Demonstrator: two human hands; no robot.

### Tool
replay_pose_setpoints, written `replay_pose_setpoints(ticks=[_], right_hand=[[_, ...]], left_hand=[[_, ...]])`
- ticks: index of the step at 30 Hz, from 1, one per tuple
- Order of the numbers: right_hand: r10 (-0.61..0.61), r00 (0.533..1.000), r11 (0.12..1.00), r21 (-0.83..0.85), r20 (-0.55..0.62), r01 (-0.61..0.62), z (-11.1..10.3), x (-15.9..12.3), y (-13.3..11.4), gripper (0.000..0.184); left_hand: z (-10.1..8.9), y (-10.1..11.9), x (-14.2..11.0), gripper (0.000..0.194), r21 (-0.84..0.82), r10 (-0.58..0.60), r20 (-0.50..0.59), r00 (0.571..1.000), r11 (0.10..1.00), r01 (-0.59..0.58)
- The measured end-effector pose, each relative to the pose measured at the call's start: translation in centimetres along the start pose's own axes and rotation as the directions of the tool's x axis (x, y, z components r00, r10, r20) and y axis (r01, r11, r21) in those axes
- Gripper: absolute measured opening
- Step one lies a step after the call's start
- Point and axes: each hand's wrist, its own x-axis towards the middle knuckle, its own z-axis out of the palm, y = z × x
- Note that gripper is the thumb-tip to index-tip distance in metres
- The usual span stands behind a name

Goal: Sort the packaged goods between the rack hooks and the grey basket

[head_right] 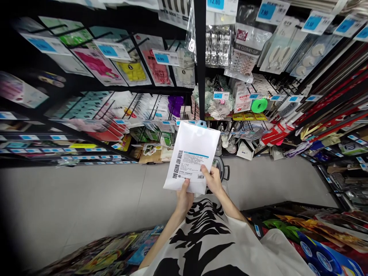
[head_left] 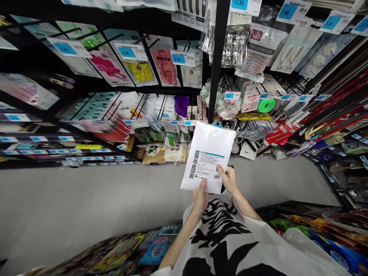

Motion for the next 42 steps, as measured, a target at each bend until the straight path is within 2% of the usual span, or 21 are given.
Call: replay_pose_setpoints(ticks=[9, 17, 25, 30, 33, 36, 38, 40, 42], right_hand=[[0.032, 0.999, 0.999, 0.000, -0.004, -0.032, 0.2, 0.1, 0.2, 0.050], [0.022, 1.000, 1.000, -0.003, -0.022, -0.022, 0.3, 0.4, 0.6, 0.050], [0.043, 0.998, 0.999, -0.009, -0.046, -0.044, 0.4, 0.7, 0.7, 0.051], [0.030, 0.999, 0.999, 0.009, -0.026, -0.030, 0.9, 0.8, 0.3, 0.047], [0.033, 0.999, 0.999, 0.003, 0.001, -0.033, 1.0, 0.7, 0.2, 0.048], [0.020, 1.000, 0.995, -0.098, 0.016, -0.019, -0.1, 1.1, 0.3, 0.048], [0.003, 1.000, 0.961, -0.275, -0.011, -0.006, -1.5, 1.8, -0.4, 0.047], [-0.065, 0.995, 0.852, -0.523, -0.069, 0.019, -3.0, 2.7, -2.3, 0.044], [-0.220, 0.973, 0.672, -0.733, -0.065, 0.103, -3.8, 3.0, -5.5, 0.038]], left_hand=[[-0.1, 0.4, 0.2, 0.077, -0.007, -0.009, 0.004, 1.000, 1.000, 0.009], [0.2, 0.8, 0.3, 0.087, -0.047, -0.051, -0.024, 0.998, 0.998, 0.050], [-0.3, 0.6, 0.7, 0.078, -0.076, -0.051, -0.001, 0.999, 0.996, 0.051], [-0.4, 0.3, 1.0, 0.076, -0.069, -0.056, -0.061, 0.997, 0.996, 0.052], [-0.4, 0.1, 1.0, 0.073, -0.058, -0.054, -0.053, 0.997, 0.997, 0.050], [-0.6, -0.3, 1.1, 0.070, -0.040, -0.031, -0.050, 0.998, 0.999, 0.029], [-0.8, -0.7, 1.2, 0.069, -0.017, -0.008, -0.059, 0.998, 1.000, 0.007], [-1.1, -1.0, 1.5, 0.068, 0.011, 0.013, -0.068, 0.998, 1.000, -0.012], [-1.2, -1.2, 1.8, 0.070, 0.029, 0.027, -0.083, 0.996, 0.999, -0.025]])
